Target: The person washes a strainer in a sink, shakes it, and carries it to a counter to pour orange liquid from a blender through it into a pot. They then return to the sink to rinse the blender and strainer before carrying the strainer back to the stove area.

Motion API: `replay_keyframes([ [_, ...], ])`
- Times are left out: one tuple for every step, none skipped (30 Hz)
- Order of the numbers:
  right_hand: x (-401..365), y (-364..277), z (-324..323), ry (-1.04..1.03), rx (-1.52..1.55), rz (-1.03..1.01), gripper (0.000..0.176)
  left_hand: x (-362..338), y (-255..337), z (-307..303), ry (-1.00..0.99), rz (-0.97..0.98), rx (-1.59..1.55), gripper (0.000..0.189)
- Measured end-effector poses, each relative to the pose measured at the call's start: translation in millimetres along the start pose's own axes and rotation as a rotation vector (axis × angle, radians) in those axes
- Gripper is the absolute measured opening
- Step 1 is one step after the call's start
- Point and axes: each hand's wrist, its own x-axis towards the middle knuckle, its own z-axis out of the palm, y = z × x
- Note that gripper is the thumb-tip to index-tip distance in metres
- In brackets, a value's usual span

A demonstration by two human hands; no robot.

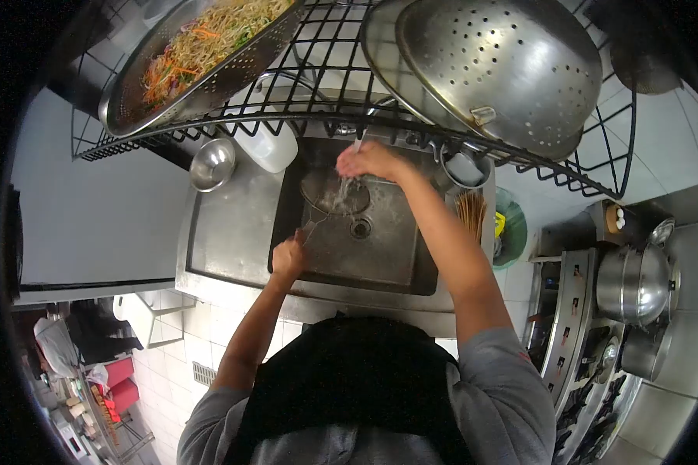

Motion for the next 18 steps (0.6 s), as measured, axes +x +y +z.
replay_keyframes([
  [4,7,0,-0.060,0.019,0.010,0.031,-2,0,-6,0.000,-0.010,0.001,0.032],
  [8,14,-2,-0.119,0.036,0.024,0.027,-5,1,-12,-0.002,-0.021,-0.001,0.035],
  [14,11,0,0.074,-0.010,-0.015,0.027,-7,1,-15,0.000,-0.010,-0.001,0.035],
  [12,10,-2,0.078,-0.015,-0.019,0.027,-9,1,-18,0.002,0.023,-0.027,0.036],
  [11,9,-2,-0.091,0.040,0.024,0.027,-11,0,-21,0.004,0.054,-0.050,0.038],
  [9,7,0,-0.259,0.097,0.068,0.026,-14,-2,-20,0.005,0.057,-0.047,0.038],
  [8,4,2,-0.161,-0.058,0.065,0.024,-13,-3,-18,0.022,0.098,-0.037,0.038],
  [7,1,2,-0.156,-0.064,0.065,0.024,-12,-2,-15,0.041,0.137,-0.032,0.038],
  [7,-2,3,-0.100,-0.139,0.048,0.022,-11,3,-16,0.045,0.135,-0.040,0.038],
  [7,-3,4,-0.047,-0.210,0.028,0.020,-11,7,-18,0.042,0.124,-0.042,0.038],
  [6,-3,8,-0.048,-0.205,0.032,0.020,-13,9,-21,0.033,0.117,-0.039,0.039],
  [7,2,8,-0.057,-0.165,0.007,0.021,-15,9,-23,0.026,0.119,-0.039,0.039],
  [9,2,6,-0.067,-0.134,-0.022,0.022,-12,11,-24,0.070,0.106,-0.052,0.038],
  [9,3,3,-0.070,-0.137,-0.021,0.022,-10,13,-25,0.114,0.088,-0.066,0.038],
  [8,0,5,-0.109,-0.175,0.018,0.022,-8,12,-21,0.115,0.082,-0.066,0.038],
  [7,-3,8,-0.146,-0.207,0.056,0.022,-6,10,-18,0.153,0.085,-0.068,0.038],
  [6,-5,12,-0.203,-0.129,0.091,0.021,-6,7,-16,0.187,0.092,-0.069,0.038],
  [10,-2,11,-0.202,-0.128,0.089,0.021,-6,7,-19,0.187,0.093,-0.067,0.038],
])
